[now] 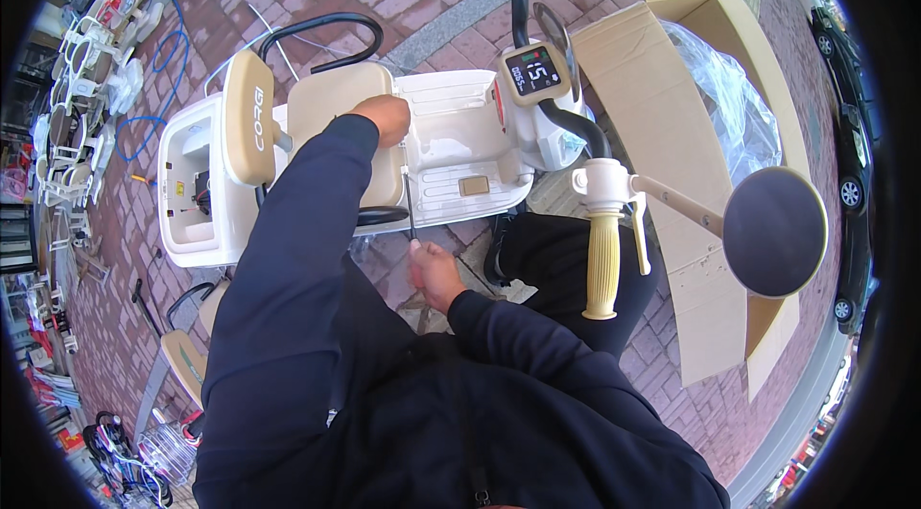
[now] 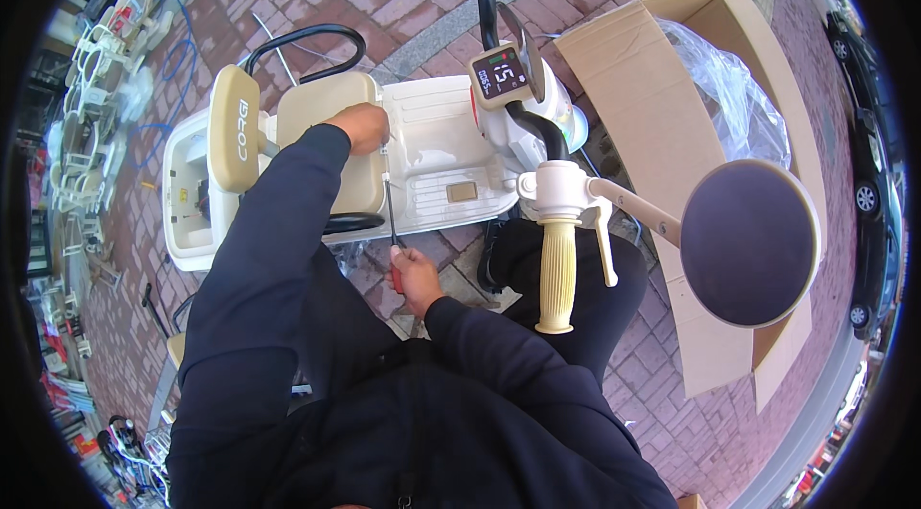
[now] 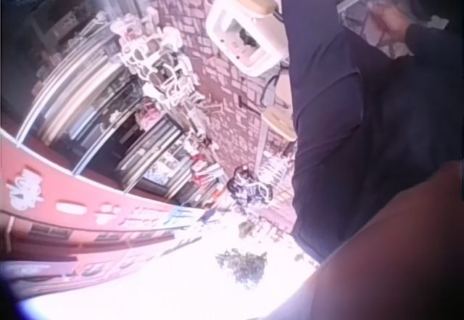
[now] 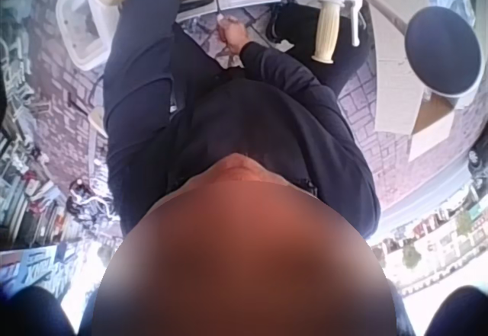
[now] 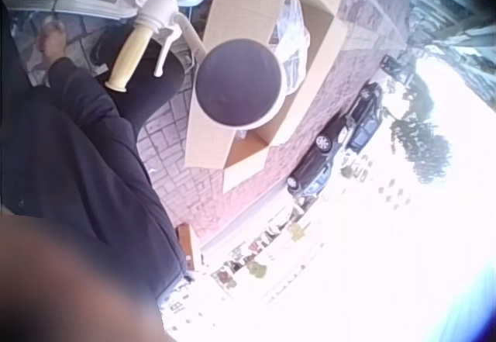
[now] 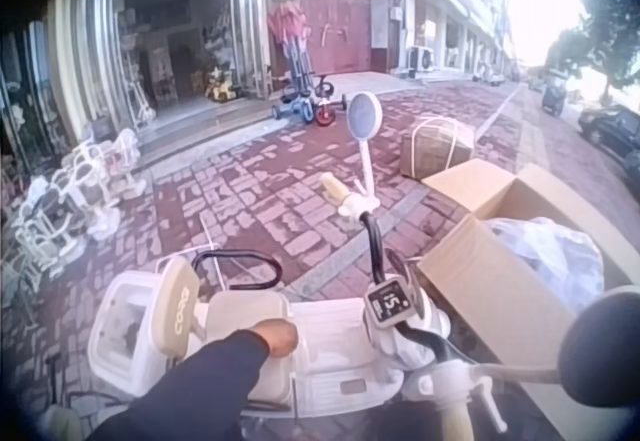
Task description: The person assembles a child's electric scooter by attaching the handlebar, mirrors, and seat. They unwrap components, connect the handlebar to the stem, install rearview mirrors, and secure the seat with screws.
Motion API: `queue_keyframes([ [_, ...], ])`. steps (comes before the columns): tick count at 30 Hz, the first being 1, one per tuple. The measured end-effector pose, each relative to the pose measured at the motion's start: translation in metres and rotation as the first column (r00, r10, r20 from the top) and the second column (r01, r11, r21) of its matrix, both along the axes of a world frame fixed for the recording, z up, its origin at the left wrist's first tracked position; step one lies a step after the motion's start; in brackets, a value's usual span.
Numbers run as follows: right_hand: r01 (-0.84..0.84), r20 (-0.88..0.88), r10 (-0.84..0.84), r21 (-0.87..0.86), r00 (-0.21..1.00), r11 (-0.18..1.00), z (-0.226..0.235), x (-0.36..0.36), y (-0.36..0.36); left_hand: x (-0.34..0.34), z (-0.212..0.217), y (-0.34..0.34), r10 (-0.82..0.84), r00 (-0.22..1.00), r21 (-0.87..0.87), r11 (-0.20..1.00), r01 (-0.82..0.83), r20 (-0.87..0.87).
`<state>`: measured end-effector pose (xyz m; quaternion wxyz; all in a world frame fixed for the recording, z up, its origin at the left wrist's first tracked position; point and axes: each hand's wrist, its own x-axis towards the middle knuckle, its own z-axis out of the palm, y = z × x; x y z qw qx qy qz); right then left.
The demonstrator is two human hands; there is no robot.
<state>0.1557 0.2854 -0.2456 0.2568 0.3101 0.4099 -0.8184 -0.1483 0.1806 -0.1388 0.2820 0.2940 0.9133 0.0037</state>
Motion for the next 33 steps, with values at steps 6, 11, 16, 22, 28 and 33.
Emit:
queue_keyframes([
  [6,0.081,0.240,-0.016,-0.264,0.971,0.961,0.004,-0.008,0.011,-0.002,-0.009,0.000,-0.055,0.997,-0.064,0.997,0.052,-0.050],
  [11,0.001,0.073,0.006,-0.103,0.997,0.995,0.011,-0.010,0.013,-0.002,-0.011,-0.001,-0.033,0.999,-0.043,0.999,0.032,-0.042],
  [16,0.007,0.031,-0.006,-0.046,1.000,0.999,0.007,-0.010,0.010,0.000,-0.007,0.001,-0.020,1.000,-0.040,0.999,0.019,-0.023],
  [22,-0.015,0.044,0.012,0.063,0.999,0.998,0.023,-0.003,0.002,-0.006,-0.009,-0.033,0.098,0.988,0.314,0.948,-0.055,-0.121],
  [28,0.144,-0.158,-0.083,0.429,0.984,0.892,0.035,-0.023,0.014,-0.005,0.019,-0.065,0.298,0.922,0.288,0.931,-0.224,-0.245],
  [33,0.245,-0.398,0.141,0.767,0.907,0.594,0.057,-0.076,0.035,0.019,0.071,-0.062,0.191,0.976,0.189,0.967,-0.170,-0.101],
])
